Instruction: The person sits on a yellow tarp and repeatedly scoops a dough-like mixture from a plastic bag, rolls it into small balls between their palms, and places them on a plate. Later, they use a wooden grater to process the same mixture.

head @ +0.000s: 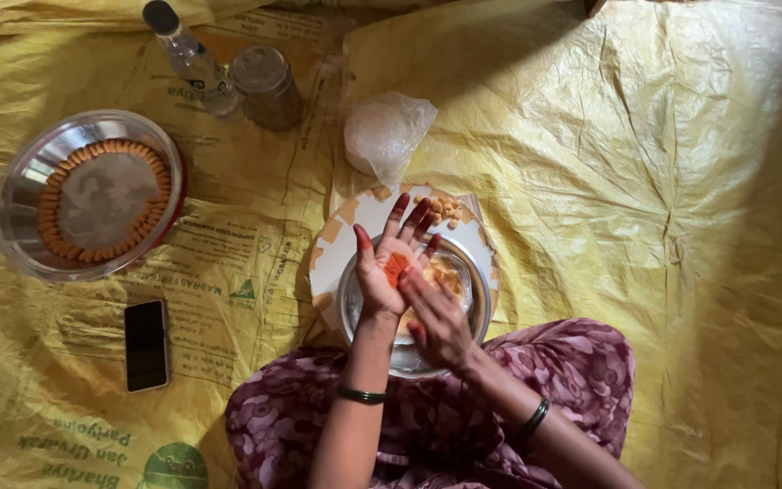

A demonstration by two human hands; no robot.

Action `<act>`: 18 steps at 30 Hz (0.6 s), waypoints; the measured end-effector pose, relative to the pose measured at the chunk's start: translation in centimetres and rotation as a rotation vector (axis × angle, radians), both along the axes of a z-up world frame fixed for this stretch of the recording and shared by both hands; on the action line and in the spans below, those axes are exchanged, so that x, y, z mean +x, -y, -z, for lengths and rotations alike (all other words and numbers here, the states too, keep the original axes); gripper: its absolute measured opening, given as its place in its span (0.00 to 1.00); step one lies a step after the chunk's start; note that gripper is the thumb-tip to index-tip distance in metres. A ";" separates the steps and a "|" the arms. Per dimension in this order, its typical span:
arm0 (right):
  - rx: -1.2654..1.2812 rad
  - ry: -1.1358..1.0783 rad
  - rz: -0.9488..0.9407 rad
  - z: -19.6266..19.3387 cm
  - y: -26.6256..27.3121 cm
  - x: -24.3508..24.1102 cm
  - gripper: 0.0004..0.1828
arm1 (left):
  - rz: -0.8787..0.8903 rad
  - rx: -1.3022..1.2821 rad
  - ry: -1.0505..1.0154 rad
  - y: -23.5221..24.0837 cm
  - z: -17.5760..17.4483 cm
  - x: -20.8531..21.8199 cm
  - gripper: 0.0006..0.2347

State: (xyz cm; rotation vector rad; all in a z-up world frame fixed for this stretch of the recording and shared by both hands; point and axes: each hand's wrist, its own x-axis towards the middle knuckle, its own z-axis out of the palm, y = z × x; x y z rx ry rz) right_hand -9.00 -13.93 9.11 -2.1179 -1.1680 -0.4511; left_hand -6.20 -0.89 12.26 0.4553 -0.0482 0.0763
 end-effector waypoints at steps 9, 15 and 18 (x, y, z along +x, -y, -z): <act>0.069 -0.067 -0.044 -1.1 -0.4 -0.1 0.35 | 0.029 0.018 -0.008 0.0 -1.6 -0.1 0.43; 0.087 -0.069 0.138 -0.2 -0.8 0.8 0.35 | 0.021 0.016 -0.045 0.6 -0.3 0.0 0.43; 0.120 -0.071 -0.038 0.1 -0.7 -0.1 0.35 | 0.039 0.059 -0.109 0.1 0.0 0.2 0.43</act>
